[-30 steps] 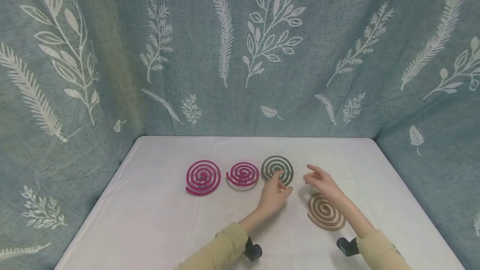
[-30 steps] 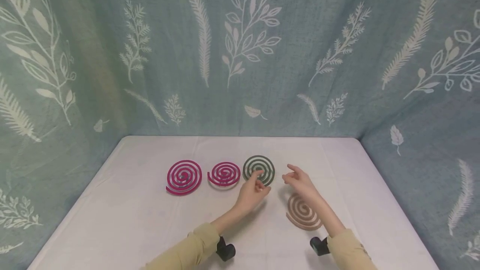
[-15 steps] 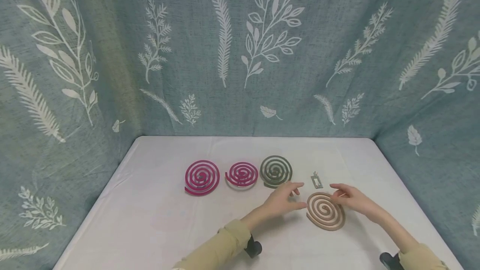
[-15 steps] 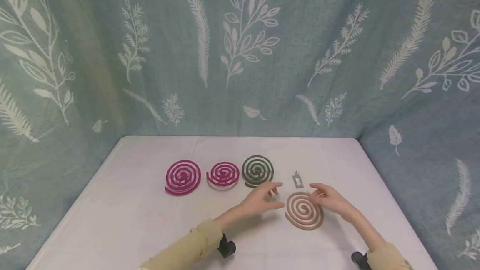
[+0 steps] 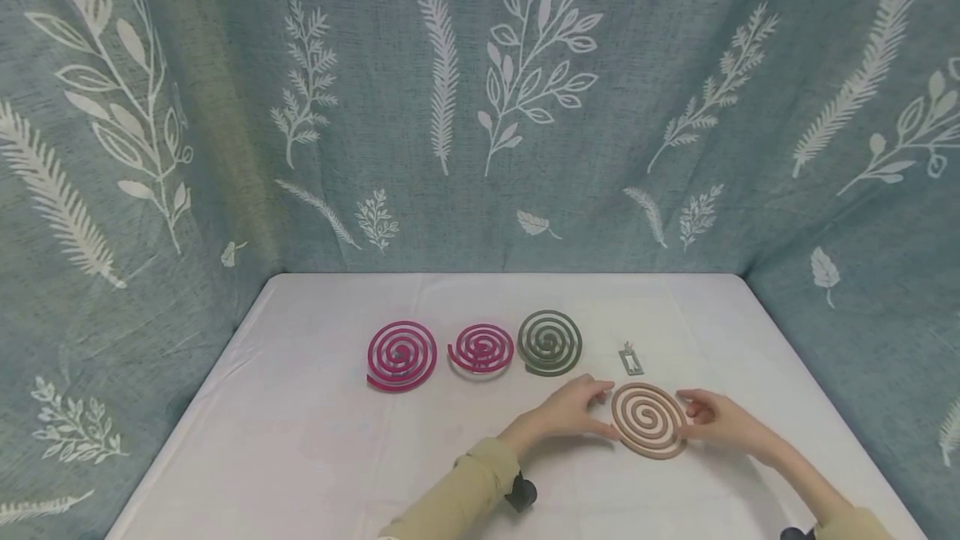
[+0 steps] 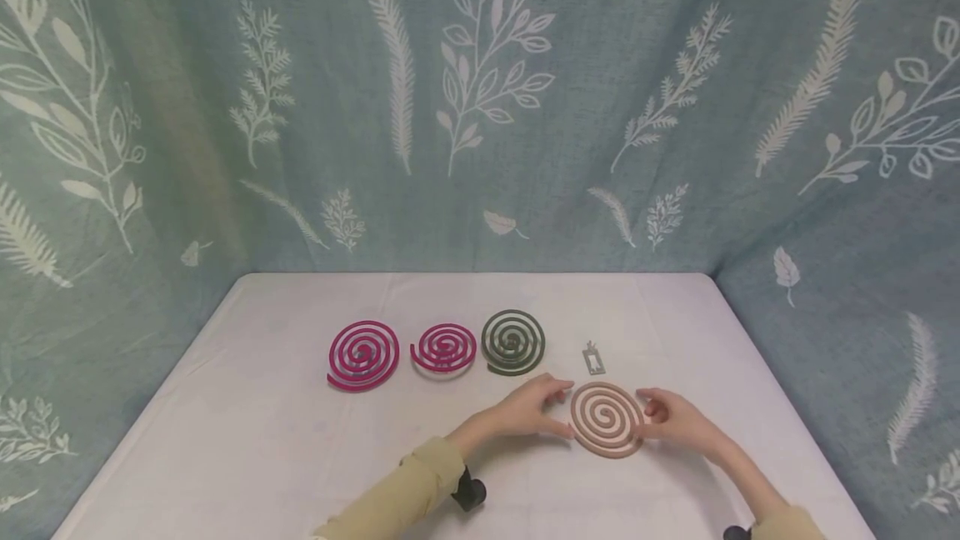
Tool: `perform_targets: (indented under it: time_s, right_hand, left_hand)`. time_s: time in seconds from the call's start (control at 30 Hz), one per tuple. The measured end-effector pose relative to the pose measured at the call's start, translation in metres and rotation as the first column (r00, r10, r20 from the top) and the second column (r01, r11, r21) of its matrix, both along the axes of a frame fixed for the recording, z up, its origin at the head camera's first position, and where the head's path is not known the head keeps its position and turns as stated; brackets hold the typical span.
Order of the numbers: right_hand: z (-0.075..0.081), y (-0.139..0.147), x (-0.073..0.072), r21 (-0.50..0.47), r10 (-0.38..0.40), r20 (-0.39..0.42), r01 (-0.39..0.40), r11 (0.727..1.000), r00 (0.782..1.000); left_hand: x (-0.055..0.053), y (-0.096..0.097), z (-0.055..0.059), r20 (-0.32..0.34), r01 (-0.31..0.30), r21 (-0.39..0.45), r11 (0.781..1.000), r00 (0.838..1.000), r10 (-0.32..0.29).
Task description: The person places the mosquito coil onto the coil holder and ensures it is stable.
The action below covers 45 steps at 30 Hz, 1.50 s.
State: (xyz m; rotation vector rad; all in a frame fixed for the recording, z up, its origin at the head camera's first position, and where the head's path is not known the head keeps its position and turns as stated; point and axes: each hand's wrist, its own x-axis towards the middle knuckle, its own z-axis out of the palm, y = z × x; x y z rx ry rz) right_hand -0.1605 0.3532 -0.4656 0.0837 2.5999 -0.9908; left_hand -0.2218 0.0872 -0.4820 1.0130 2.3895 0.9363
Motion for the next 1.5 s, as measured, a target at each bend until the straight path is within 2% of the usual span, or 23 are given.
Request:
perform_targets:
  time_s: [0.1, 0.2, 0.5, 0.6, 0.77, 1.0, 1.2, 1.5]
  right_hand:
    - [-0.004, -0.002, 0.005, 0.029, 0.007, -0.04, -0.006, 1.0, 0.999]
    - [-0.006, -0.005, 0.009, 0.054, 0.035, -0.083, -0.03, 0.998, 0.996]
    - [-0.014, -0.012, 0.015, 0.092, 0.053, -0.141, -0.04, 0.995, 0.989]
    - [-0.018, -0.012, 0.016, 0.087, 0.046, -0.149, -0.033, 0.996, 0.988]
    - [-0.022, -0.01, 0.016, 0.081, 0.041, -0.153, -0.029, 0.996, 0.987]
    - [-0.021, -0.01, 0.016, 0.07, 0.038, -0.136, -0.029, 0.997, 0.99]
    - [-0.019, -0.011, 0.017, 0.035, 0.062, -0.116, -0.059, 0.998, 0.991]
    - [-0.019, -0.012, 0.018, 0.057, 0.056, -0.136, -0.049, 0.997, 0.989]
  left_hand:
    - [-0.001, 0.001, -0.004, 0.038, -0.016, 0.006, 1.0, 0.999, 0.016]
    - [-0.001, 0.004, -0.008, 0.035, -0.032, -0.004, 0.999, 0.999, 0.032]
    - [0.001, 0.011, -0.011, -0.068, -0.09, -0.076, 0.993, 0.994, 0.085]
    - [0.003, 0.013, -0.01, -0.089, -0.108, -0.099, 0.989, 0.991, 0.099]
    - [0.006, 0.014, -0.009, -0.087, -0.126, -0.108, 0.986, 0.989, 0.117]
    - [0.007, 0.014, -0.008, -0.062, -0.141, -0.087, 0.986, 0.989, 0.136]
    - [0.006, 0.015, -0.008, -0.061, -0.141, -0.082, 0.987, 0.989, 0.136]
    - [0.007, 0.013, -0.009, -0.055, -0.138, -0.047, 0.989, 0.989, 0.135]
